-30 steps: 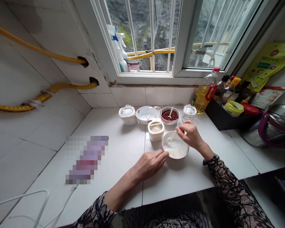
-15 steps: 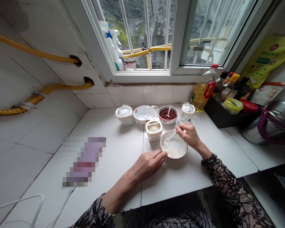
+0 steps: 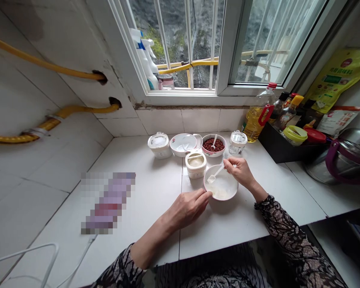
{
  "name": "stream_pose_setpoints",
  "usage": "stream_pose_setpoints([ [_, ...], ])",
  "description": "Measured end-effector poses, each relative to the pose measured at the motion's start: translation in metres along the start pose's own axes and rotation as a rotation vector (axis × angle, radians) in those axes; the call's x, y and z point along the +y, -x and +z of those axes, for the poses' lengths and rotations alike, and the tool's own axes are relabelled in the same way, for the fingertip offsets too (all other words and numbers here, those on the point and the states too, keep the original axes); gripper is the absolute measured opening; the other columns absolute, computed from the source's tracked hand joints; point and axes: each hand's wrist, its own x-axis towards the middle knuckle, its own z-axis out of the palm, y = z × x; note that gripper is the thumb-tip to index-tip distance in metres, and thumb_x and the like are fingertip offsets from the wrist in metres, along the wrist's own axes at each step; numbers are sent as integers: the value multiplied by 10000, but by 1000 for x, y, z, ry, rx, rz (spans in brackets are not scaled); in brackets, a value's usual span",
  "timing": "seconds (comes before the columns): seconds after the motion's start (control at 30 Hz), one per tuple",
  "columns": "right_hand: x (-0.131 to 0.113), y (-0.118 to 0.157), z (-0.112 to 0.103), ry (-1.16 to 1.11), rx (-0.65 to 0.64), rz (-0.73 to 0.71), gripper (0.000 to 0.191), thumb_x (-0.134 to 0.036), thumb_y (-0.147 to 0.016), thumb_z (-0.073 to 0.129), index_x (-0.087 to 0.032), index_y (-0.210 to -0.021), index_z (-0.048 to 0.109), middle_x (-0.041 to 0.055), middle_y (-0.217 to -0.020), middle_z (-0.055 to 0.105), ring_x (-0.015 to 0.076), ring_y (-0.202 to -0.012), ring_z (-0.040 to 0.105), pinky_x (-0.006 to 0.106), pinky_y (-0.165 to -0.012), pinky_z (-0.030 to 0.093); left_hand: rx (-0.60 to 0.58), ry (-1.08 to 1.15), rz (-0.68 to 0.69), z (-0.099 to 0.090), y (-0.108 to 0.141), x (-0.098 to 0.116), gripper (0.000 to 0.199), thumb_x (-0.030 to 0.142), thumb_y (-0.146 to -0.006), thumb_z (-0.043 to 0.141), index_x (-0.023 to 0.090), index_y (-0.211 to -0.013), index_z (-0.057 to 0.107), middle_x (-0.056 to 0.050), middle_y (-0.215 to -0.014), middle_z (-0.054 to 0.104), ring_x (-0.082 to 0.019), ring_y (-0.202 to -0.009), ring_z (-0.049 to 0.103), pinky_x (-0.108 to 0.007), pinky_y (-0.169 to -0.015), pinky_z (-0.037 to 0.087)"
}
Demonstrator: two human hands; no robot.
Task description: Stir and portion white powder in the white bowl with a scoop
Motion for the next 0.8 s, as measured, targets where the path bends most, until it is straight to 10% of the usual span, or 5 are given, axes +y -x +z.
stream_pose_setpoints([
  [0.8, 7, -14, 2, -344, 9, 228, 552, -694, -695, 672, -189, -512, 546, -24, -445, 489, 87, -394, 400, 243, -385, 351, 5, 5, 5, 0, -1, 0, 236, 186, -1027, 317, 143, -1144, 517, -40, -829, 626, -114, -594, 572, -207, -468, 446],
])
